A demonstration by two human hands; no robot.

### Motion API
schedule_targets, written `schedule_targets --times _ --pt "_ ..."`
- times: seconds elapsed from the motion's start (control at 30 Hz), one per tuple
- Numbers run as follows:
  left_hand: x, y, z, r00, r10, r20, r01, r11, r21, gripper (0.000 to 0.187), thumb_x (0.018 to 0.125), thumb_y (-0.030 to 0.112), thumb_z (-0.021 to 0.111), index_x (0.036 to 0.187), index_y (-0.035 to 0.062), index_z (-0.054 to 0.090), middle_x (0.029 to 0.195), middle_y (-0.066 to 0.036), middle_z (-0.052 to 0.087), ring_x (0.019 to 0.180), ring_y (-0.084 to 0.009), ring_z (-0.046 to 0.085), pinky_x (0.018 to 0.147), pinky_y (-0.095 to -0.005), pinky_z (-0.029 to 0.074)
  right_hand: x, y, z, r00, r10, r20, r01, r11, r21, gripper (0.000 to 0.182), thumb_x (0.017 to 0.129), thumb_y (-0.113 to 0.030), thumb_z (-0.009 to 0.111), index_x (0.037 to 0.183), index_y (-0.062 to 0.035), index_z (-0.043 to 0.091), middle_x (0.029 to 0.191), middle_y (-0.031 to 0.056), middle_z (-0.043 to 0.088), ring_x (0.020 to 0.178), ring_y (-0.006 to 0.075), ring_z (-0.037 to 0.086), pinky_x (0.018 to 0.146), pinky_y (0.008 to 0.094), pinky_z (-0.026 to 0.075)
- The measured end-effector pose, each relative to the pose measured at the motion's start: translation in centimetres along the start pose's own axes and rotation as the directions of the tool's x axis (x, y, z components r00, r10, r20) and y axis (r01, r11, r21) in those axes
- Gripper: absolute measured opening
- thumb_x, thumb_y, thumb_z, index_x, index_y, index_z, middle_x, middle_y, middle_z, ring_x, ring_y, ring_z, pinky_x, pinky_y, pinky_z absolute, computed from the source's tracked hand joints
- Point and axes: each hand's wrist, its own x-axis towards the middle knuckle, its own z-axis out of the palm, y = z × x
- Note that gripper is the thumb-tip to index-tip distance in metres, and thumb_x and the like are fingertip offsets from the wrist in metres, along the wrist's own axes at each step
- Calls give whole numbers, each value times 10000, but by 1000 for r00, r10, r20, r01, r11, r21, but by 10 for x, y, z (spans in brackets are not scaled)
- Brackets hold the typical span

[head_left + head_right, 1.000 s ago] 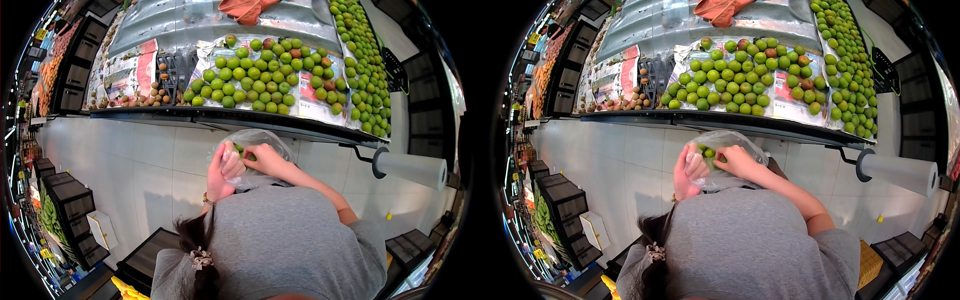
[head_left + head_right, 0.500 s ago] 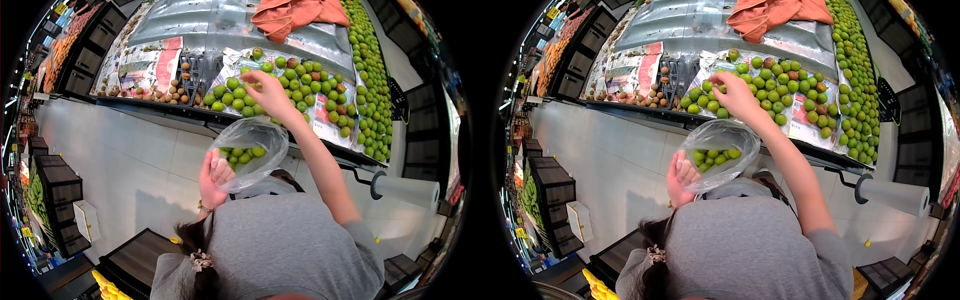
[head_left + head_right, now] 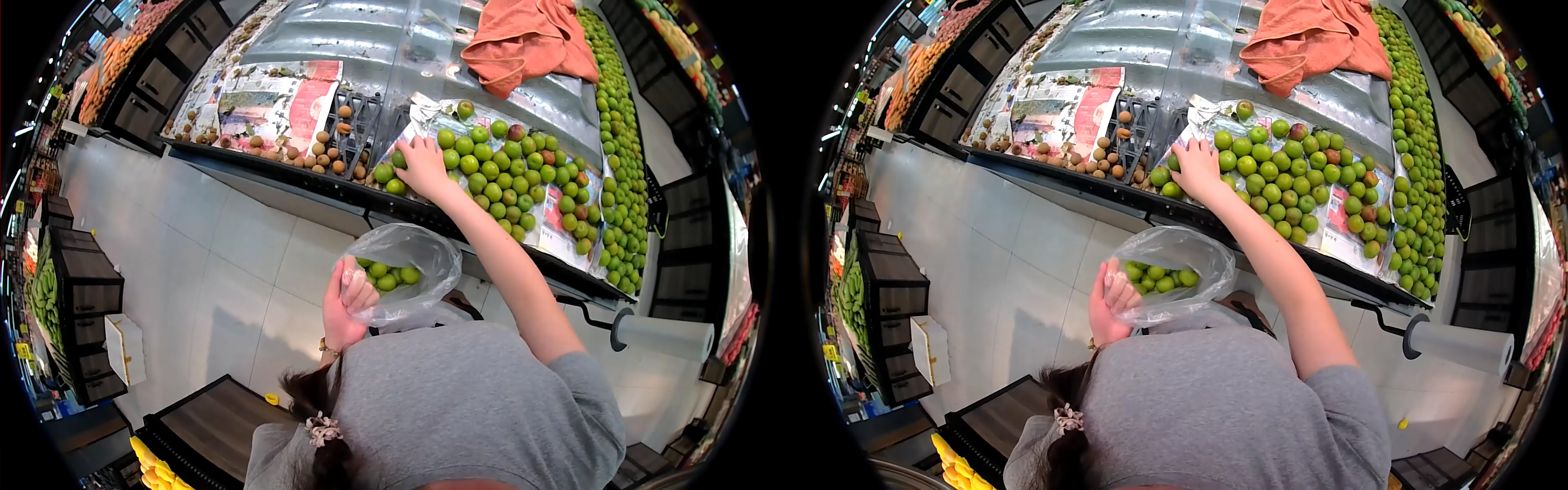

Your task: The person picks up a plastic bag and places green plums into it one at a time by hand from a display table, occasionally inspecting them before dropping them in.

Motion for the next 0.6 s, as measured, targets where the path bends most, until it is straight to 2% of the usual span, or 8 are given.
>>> schedule_targets --times 0.1,0.27,0.37,0.43,0.47,0.5,0.53,0.6 --pt "2 11 1 1000 7 -27 -6 1000 14 293 971 247 318 712 120 367 462 44 254 359 -51 202 388 -211 196 0 -5 2 999 34 -39 -35 999 -32 460 671 -217 687 1078 -131 491 1045 117 468 1026 305 419 809 482 372" --pt "10 22 6 999 -12 -32 12 1000 22 323 971 255 303 679 127 358 456 48 246 381 -52 189 410 -205 190 13 6 11 987 29 -157 -31 999 -11 425 733 -254 655 1079 -92 469 982 105 535 944 293 493 735 410 435" --pt "17 25 5 999 -27 -17 28 999 21 318 971 251 302 684 126 356 456 47 241 383 -51 191 410 -208 189 17 3 -7 954 83 -287 -38 986 161 404 751 -275 648 1058 -85 466 957 110 559 926 286 512 715 393 448" --pt "21 26 7 999 -52 -10 52 999 12 312 971 250 303 689 127 356 456 48 237 385 -49 192 410 -208 187 21 -8 -34 898 224 -380 -131 958 257 348 800 -290 626 1002 -65 453 805 115 572 735 262 565 616 355 458" --pt "23 26 7 998 -66 -8 66 998 8 310 971 250 303 692 127 356 457 49 235 386 -48 192 410 -208 186 22 -9 -47 898 316 -306 -94 817 569 341 818 -309 613 981 -57 450 735 95 555 655 222 556 565 325 445" --pt "25 26 7 998 -69 -3 69 998 9 308 971 250 304 694 127 355 457 50 233 387 -47 192 410 -207 184 22 -11 -62 902 380 -205 -57 577 815 341 837 -329 599 960 -50 447 664 75 538 575 181 546 514 295 433" --pt "28 26 6 997 -76 0 76 997 10 306 971 250 305 695 127 355 457 51 231 387 -46 191 410 -206 183 20 -12 -75 942 316 -111 22 273 962 359 885 -401 516 917 -51 447 591 31 490 506 110 497 439 240 381" --pt "31 25 7 996 -90 1 90 996 23 305 972 250 306 696 128 354 457 53 230 387 -44 190 410 -204 181 7 -21 -98 947 274 169 -143 -113 983 464 915 -516 334 923 -69 459 622 28 491 512 111 475 408 216 340"
